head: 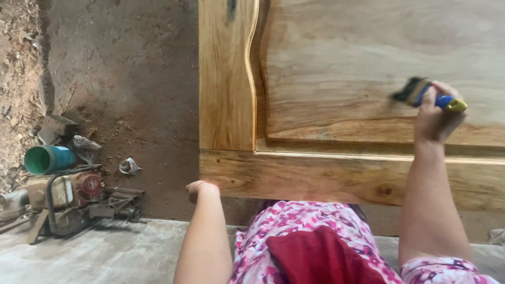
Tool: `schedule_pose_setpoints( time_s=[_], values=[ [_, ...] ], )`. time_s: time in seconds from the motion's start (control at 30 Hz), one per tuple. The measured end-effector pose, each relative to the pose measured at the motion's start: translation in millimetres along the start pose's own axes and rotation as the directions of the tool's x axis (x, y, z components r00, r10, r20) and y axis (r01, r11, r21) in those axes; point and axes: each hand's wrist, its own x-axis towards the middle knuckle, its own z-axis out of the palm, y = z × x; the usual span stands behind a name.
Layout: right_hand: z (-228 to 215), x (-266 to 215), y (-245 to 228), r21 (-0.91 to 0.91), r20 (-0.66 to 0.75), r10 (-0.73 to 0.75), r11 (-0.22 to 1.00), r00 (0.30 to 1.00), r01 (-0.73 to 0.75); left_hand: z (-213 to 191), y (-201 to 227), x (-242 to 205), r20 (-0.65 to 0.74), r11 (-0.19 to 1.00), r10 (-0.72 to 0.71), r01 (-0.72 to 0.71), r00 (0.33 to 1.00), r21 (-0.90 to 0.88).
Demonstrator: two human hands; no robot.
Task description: Applying wood stain to a wooden door using a paintbrush.
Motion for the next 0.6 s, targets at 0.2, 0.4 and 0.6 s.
schedule_pose_setpoints(
  time_s=[0.2,0.4,0.6],
  values=[
    [79.2,-19.6,-1.8,-0.616,0.035,-0.234,0.761,0.972,0.205,22.9,-10.1,33.4,-0.041,0.999,0.031,-0.03,0.999,0.031],
    [192.4,-52.4,-87.2,-0.586,0.33,-0.41,0.617,0.851,0.525,26.1,-9.8,31.5,-0.07,0.991,0.003,-0.012,0.998,-0.133],
    [206.5,-41.1,-188.5,-0.213,0.441,-0.265,0.897,0.858,0.387,11.3,-0.7,8.5,-0.075,0.998,-0.003,-0.003,0.997,-0.071]
  ],
)
